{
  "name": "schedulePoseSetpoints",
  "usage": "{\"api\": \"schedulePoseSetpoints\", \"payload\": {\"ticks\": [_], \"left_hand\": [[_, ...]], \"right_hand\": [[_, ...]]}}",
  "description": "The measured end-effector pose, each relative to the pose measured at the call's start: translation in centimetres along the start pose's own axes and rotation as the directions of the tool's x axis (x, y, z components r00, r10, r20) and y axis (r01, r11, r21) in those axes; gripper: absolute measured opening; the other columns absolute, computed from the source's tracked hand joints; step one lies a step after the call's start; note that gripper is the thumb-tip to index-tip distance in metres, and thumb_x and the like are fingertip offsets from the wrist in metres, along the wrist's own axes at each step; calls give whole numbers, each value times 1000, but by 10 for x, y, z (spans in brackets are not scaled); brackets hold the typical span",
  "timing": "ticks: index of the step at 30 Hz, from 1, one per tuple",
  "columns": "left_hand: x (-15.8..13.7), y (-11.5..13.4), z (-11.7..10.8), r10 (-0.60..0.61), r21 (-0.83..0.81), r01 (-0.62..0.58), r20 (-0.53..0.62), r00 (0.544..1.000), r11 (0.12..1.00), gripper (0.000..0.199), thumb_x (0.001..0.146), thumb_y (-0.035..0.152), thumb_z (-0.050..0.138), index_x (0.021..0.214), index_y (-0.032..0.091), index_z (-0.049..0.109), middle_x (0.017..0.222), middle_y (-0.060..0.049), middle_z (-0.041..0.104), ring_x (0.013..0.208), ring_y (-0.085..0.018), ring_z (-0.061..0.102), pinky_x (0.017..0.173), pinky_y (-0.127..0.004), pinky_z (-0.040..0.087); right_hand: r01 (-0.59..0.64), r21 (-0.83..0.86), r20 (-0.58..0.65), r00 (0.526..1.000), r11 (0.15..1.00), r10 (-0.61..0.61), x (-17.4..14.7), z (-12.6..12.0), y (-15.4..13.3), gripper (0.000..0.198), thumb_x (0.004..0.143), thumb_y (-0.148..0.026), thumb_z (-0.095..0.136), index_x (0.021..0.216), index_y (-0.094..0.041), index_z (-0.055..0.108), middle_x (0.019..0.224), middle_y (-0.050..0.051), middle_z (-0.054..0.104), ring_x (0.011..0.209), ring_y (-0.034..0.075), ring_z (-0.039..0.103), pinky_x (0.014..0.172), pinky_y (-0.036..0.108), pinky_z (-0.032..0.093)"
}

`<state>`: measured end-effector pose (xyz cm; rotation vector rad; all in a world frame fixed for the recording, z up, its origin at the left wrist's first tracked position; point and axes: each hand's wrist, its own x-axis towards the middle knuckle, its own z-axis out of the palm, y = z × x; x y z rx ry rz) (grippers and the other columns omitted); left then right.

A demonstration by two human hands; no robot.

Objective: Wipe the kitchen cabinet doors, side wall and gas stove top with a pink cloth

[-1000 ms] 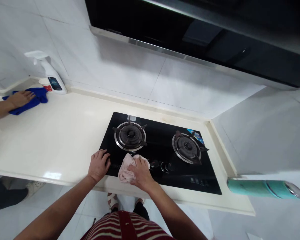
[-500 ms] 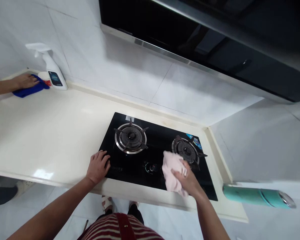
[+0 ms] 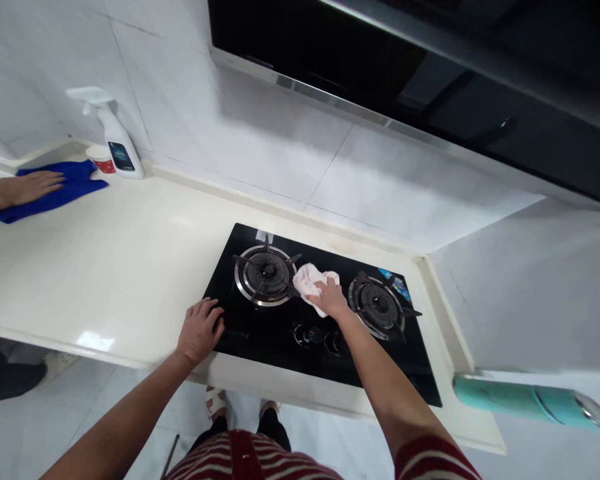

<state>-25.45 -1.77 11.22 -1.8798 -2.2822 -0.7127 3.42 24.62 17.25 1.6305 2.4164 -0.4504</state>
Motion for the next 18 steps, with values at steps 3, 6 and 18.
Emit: {"api": "schedulePoseSetpoints", "payload": {"ticks": [3,6,18], "left_hand": [[-1,-1,1,7,-5,-7,-12,1000,1000,21,93,24,54,106,20,70,127,-13,68,126,-33,57,97,-50,49],[-1,-2,3,12,-2,-12,-28,1000,1000,21,94,24,53,106,20,70,127,-13,68,126,-33,57,98,-49,48],[1,-3,5,14,17,-14,-4,1000,1000,22,94,26,51,107,21,69,127,-13,67,127,-34,55,99,-50,46]], "right_hand": [[-23,-88,16,1000,996,24,-32,6,25,52,90,-47,67,137,-26,63,154,13,41,129,30,51,106,39,40],[-60,-138,19,998,989,63,-54,7,50,45,94,-43,63,135,-25,65,149,14,48,124,29,59,103,39,44],[-112,-171,-19,994,979,110,-68,20,41,45,91,-45,65,130,-23,65,142,17,53,119,29,62,98,38,47]]}}
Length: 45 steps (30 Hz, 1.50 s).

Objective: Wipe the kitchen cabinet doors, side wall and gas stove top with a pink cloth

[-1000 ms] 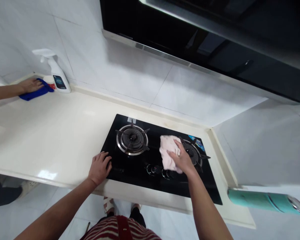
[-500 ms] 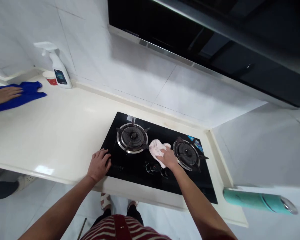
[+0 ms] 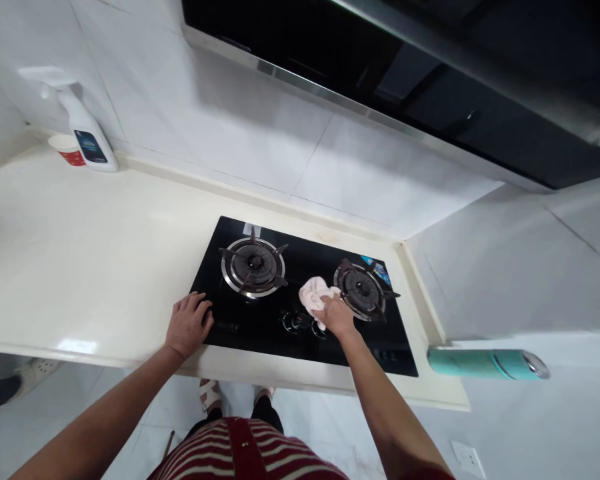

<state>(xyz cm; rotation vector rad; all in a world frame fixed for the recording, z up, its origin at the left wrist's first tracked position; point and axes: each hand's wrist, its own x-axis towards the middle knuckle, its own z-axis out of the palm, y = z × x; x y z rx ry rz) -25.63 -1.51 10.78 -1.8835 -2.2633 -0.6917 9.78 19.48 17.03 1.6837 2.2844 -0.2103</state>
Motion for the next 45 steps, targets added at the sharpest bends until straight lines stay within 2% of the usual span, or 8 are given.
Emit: {"api": "schedulePoseSetpoints", "payload": {"ticks": [7,15,18,23,28,31,38,45], "left_hand": [[0,-4,4,31,48,-29,-26,999,998,22,94,25,53,108,19,68,126,-14,67,126,-34,56,97,-48,47],[-1,1,1,30,78,-27,-35,999,997,20,94,23,54,107,19,68,126,-14,67,125,-34,57,96,-48,48],[-1,3,0,20,77,-18,-31,999,997,20,94,23,54,107,19,69,125,-14,67,124,-34,58,95,-48,48],[-3,3,-1,26,65,-24,-26,999,998,19,94,23,56,107,19,69,125,-14,67,124,-35,58,94,-48,50],[-3,3,-4,22,43,-21,-18,1000,999,18,94,22,56,106,19,69,125,-13,67,124,-34,58,94,-48,50],[-3,5,-5,4,27,-3,-18,1000,1000,19,93,21,56,106,19,70,124,-14,68,125,-34,58,94,-49,50],[-3,7,-6,-8,3,8,-12,1000,1000,20,93,20,56,107,19,70,126,-14,67,126,-35,57,96,-50,50],[-5,7,-3,-11,13,11,0,1000,1000,20,92,20,57,109,19,69,128,-14,67,127,-35,57,96,-50,50]], "right_hand": [[158,64,73,984,985,-162,-13,0,-3,36,85,-41,73,117,-25,71,152,8,47,127,26,53,105,35,43],[49,34,65,997,998,-51,-5,-11,-29,49,87,-34,72,132,-20,61,145,19,47,123,37,54,100,45,46],[-33,69,14,999,997,32,22,-17,-47,53,89,-42,68,138,-26,54,145,17,44,124,36,53,98,47,47],[-190,163,-60,978,968,202,95,-34,-72,57,96,-49,56,149,-32,40,158,17,25,134,38,41,99,54,43],[-189,221,-39,978,957,203,140,-51,-70,59,101,-51,44,154,-29,34,154,19,28,134,35,35,96,56,41],[-147,197,-12,988,969,152,129,-50,-62,58,98,-51,50,153,-33,38,155,15,28,136,34,35,99,52,41],[-91,83,55,995,992,86,67,-26,-53,55,88,-42,69,140,-39,52,146,8,37,131,31,44,100,45,45],[-202,121,45,979,972,198,110,-39,-61,63,89,-62,61,144,-35,47,144,12,38,130,35,45,99,51,44]]}}
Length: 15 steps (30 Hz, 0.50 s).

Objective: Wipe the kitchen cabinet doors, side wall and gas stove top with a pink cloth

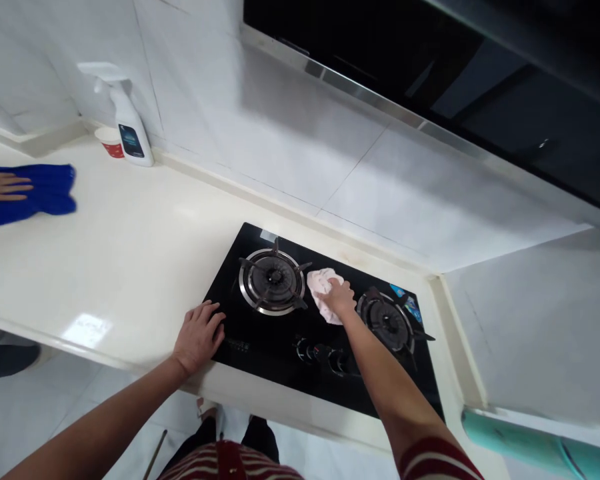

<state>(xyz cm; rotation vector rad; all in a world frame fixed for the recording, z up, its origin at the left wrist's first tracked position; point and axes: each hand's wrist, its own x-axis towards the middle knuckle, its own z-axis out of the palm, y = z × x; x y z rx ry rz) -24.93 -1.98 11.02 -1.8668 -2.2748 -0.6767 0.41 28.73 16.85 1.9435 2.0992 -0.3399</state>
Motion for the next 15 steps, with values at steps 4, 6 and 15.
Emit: {"api": "schedulePoseSetpoints", "payload": {"ticks": [4,6,15], "left_hand": [[0,0,-1,-6,13,6,11,1000,1000,20,93,21,57,108,20,69,127,-14,67,127,-34,57,96,-49,50],[1,1,-2,-5,19,4,14,1000,1000,20,93,21,56,108,20,69,127,-13,67,127,-33,57,96,-48,50],[1,0,0,-7,-11,7,-5,1000,1000,21,94,22,55,109,21,70,128,-13,67,126,-34,58,96,-49,51]], "right_hand": [[-52,66,-39,998,996,55,17,-5,-10,64,95,-61,49,150,-31,40,150,19,33,132,38,41,98,53,44],[-33,76,-45,998,997,36,11,-3,-7,60,96,-58,50,150,-32,40,152,17,32,133,37,39,99,52,44],[130,-25,4,991,991,-130,-71,31,30,52,88,-48,69,136,-34,55,143,11,42,126,31,51,94,39,50]]}}
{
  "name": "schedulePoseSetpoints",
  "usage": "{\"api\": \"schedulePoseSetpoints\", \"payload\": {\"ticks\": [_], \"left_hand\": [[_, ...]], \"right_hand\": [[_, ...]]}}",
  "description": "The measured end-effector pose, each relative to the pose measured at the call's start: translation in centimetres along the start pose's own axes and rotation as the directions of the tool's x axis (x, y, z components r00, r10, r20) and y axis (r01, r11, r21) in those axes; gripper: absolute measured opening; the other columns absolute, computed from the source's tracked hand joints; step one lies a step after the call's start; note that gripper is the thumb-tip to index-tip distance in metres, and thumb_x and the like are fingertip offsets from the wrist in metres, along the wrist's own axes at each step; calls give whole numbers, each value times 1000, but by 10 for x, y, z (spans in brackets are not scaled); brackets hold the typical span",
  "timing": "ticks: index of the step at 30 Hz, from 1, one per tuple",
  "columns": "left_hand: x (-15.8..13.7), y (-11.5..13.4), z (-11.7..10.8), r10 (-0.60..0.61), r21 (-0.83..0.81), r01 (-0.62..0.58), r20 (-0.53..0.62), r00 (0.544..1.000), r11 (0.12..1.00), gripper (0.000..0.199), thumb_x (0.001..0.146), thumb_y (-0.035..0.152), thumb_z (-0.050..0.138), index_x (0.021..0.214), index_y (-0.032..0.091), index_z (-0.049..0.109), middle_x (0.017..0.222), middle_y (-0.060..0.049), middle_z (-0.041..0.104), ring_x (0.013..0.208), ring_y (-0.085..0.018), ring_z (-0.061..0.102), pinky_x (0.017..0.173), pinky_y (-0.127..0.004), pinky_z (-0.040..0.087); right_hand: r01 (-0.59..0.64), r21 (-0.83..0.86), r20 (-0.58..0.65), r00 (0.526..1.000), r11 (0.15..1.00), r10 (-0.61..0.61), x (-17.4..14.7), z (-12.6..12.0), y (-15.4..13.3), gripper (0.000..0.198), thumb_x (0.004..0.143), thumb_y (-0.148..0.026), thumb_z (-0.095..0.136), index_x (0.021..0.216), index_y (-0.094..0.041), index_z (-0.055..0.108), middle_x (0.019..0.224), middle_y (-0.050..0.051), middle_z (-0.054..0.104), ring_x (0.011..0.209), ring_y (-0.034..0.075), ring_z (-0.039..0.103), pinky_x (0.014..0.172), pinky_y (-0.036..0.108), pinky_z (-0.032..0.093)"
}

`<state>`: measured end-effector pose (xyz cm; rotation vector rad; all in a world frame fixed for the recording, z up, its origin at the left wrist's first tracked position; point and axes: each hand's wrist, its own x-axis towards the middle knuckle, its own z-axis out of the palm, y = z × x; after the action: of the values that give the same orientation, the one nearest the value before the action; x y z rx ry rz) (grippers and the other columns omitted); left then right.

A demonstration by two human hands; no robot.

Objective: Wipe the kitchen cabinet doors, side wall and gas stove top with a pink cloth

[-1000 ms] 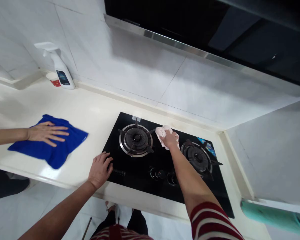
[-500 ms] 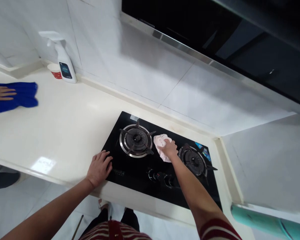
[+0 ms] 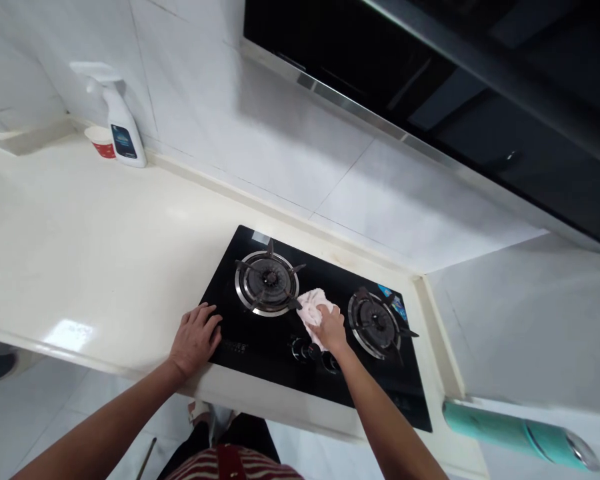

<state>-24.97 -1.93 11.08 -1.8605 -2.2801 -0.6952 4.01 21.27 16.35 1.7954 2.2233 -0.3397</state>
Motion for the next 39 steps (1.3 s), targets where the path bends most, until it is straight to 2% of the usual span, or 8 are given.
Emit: {"api": "schedulePoseSetpoints", "payload": {"ticks": [4,8,11,15,22,29,34,39], "left_hand": [[-1,1,-1,-10,-5,10,6,1000,1000,21,94,22,55,109,22,70,128,-12,68,127,-35,59,97,-50,51],[-1,1,-2,-6,0,6,22,1000,1000,22,93,22,55,108,21,70,127,-13,68,127,-35,58,97,-50,51],[-1,-1,-1,-6,-4,6,35,999,1000,22,93,23,55,108,21,70,127,-13,68,128,-35,57,98,-50,50],[0,-2,-1,-3,13,3,36,999,1000,21,94,24,54,108,21,70,128,-13,67,128,-34,57,98,-50,49],[3,-4,1,-4,8,4,13,1000,1000,22,93,26,53,106,22,70,126,-13,68,127,-34,58,96,-49,48],[4,-6,0,-8,15,8,12,1000,1000,24,93,28,51,106,21,70,126,-14,69,126,-34,58,95,-50,50],[5,-7,0,17,21,-17,-11,1000,1000,25,94,30,50,105,19,69,124,-15,69,125,-35,59,93,-51,50],[8,-9,1,12,9,-12,-19,1000,1000,25,94,31,49,103,20,69,123,-15,69,123,-35,59,93,-51,50]], "right_hand": [[4,-15,-8,1000,1000,-4,21,-11,-2,56,91,-51,63,142,-30,52,137,13,46,124,31,54,93,37,49],[-39,-8,-34,999,999,39,69,-32,-14,62,98,-55,51,151,-26,41,143,18,40,127,35,52,96,41,46],[-34,1,-33,999,999,34,84,-36,-16,63,100,-58,44,153,-25,36,147,21,35,130,37,46,97,44,44],[58,-19,17,998,998,-58,56,-22,0,61,97,-54,53,150,-28,38,148,17,34,133,36,39,101,41,41],[152,-89,160,978,984,-136,-21,-8,46,54,84,-37,75,133,-30,56,139,9,42,118,26,53,97,34,42],[179,-107,152,975,978,-162,-7,-23,52,58,81,-43,78,134,-31,58,132,8,51,98,20,64,84,29,46],[207,-105,100,975,973,-197,-6,-29,76,43,92,-43,66,135,-35,61,134,8,58,106,24,65,88,31,44],[195,-114,103,978,974,-184,-25,-28,107,42,96,-44,61,135,-28,62,128,10,66,114,26,63,93,32,44]]}}
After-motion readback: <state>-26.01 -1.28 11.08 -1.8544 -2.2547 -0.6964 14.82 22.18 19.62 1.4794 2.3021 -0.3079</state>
